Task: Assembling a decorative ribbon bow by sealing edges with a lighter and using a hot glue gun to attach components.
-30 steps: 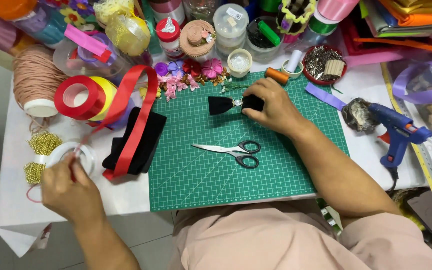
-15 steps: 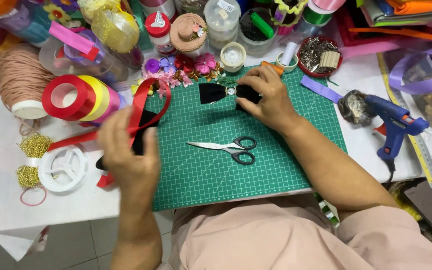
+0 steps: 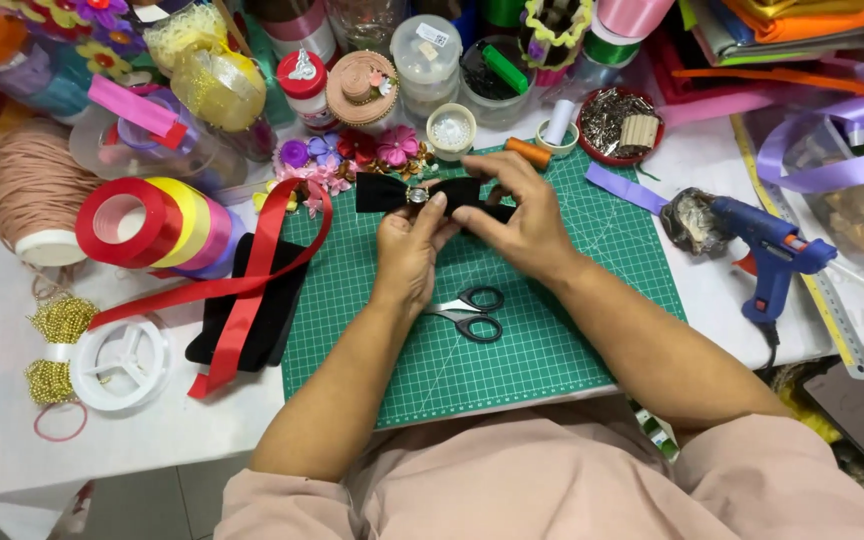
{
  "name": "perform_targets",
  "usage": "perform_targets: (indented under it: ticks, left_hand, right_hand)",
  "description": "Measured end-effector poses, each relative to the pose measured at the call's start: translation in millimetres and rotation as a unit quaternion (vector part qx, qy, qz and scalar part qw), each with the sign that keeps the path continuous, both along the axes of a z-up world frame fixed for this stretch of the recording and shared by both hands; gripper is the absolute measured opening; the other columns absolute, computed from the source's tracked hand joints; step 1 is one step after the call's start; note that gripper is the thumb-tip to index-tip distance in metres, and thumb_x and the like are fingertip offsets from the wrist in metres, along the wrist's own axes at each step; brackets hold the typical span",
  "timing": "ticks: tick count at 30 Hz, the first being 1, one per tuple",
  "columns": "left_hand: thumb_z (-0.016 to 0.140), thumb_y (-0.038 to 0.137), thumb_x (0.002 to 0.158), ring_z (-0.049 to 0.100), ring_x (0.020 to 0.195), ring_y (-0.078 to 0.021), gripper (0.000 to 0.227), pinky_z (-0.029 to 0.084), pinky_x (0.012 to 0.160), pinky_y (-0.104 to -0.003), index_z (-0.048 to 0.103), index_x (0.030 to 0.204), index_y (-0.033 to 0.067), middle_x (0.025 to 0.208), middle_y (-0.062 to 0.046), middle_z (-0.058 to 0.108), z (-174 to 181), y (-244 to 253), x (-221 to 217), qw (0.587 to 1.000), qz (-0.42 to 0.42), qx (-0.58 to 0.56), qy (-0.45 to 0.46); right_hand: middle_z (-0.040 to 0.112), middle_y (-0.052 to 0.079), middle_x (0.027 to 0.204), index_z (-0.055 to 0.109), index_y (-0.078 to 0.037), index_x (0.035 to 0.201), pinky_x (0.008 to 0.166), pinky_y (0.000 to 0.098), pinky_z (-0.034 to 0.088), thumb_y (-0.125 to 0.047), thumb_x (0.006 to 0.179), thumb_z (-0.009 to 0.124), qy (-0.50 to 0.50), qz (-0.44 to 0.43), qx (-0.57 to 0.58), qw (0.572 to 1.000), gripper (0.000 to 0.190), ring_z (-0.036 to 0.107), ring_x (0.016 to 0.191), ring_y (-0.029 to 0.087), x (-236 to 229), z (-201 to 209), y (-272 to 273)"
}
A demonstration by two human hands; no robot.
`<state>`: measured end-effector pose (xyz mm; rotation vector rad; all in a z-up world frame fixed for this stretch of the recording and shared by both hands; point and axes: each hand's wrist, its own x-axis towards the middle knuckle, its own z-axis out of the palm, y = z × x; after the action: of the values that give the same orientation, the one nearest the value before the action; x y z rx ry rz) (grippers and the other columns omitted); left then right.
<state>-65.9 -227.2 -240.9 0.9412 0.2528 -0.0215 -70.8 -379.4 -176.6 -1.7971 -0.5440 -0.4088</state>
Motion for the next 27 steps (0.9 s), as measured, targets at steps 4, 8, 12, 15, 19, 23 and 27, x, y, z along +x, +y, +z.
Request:
perform_targets:
  ticks: [4,8,12,15,19,23,27]
  left_hand:
    - [0.079,0.011,0.091,0.074,0.083,-0.0161,0.027,0.065,0.084,-0.041,0.071,0.114,-0.0014,0.094,-0.008,0.074,35,3,-20,0.999,-0.027,0.024,-0.018]
    - [0.084,0.009,0.086,0.076,0.080,-0.0184,0.028,0.067,0.080,-0.041,0.074,0.109,-0.0018,0.092,-0.011,0.076,32,2,-27,0.996,-0.050,0.067,-0.013]
    - [0.084,0.007,0.086,0.076,0.075,-0.0189,0.026,0.067,0.074,-0.039,0.072,0.105,-0.0041,0.086,-0.012,0.075,7,9,-22,0.996,-0.041,0.084,-0.011]
    - [0.083,0.003,0.083,0.071,0.072,-0.0147,0.048,0.066,0.067,-0.031,0.059,0.122,-0.0109,0.088,-0.010,0.068,37,9,-31,0.993,-0.062,0.103,-0.003]
    - [0.089,0.000,0.078,0.074,0.068,-0.0210,0.061,0.068,0.063,-0.037,0.053,0.128,-0.0067,0.083,-0.015,0.069,1,4,-31,0.991,-0.091,0.096,-0.002]
    - [0.081,0.001,0.082,0.075,0.090,-0.0267,0.030,0.068,0.077,-0.038,0.059,0.102,-0.0001,0.097,-0.016,0.072,20,-9,-50,0.993,-0.101,0.038,0.050]
    - [0.080,0.001,0.083,0.075,0.095,-0.0276,0.027,0.067,0.082,-0.041,0.062,0.102,0.0083,0.095,-0.012,0.072,16,-18,-68,0.991,-0.110,-0.014,0.079]
  right_hand:
    - [0.069,0.008,0.083,0.076,-0.001,0.115,0.068,0.0301,0.055,-0.007,0.093,0.078,0.114,0.022,0.081,0.990,0.023,0.062,0.081,0.013,8,-17,0]
    - [0.069,0.004,0.070,0.077,-0.003,0.101,0.062,0.0249,0.052,-0.003,0.092,0.075,0.182,0.032,0.115,0.976,0.009,0.060,0.068,0.008,5,-9,2]
    - [0.071,0.000,0.072,0.080,-0.006,0.102,0.065,0.0214,0.051,-0.006,0.095,0.074,0.165,-0.009,0.087,0.982,0.009,0.058,0.072,0.004,14,-17,-3]
    - [0.072,0.008,0.082,0.081,-0.007,0.103,0.068,0.0281,0.051,-0.004,0.097,0.077,0.045,-0.096,0.006,0.994,0.009,0.061,0.074,0.012,42,-24,-23]
    - [0.070,0.009,0.084,0.081,-0.011,0.101,0.068,0.0353,0.054,-0.005,0.093,0.082,-0.057,-0.115,-0.128,0.983,0.010,0.068,0.075,0.027,78,-22,-31]
    - [0.060,0.012,0.094,0.076,-0.001,0.101,0.062,0.0426,0.052,-0.002,0.094,0.081,-0.060,-0.088,-0.294,0.950,0.008,0.062,0.080,0.030,109,-20,-23]
    - [0.055,0.008,0.086,0.076,-0.001,0.095,0.044,0.0431,0.046,-0.009,0.095,0.081,-0.075,-0.072,-0.439,0.892,0.010,0.058,0.063,0.028,126,-21,-10]
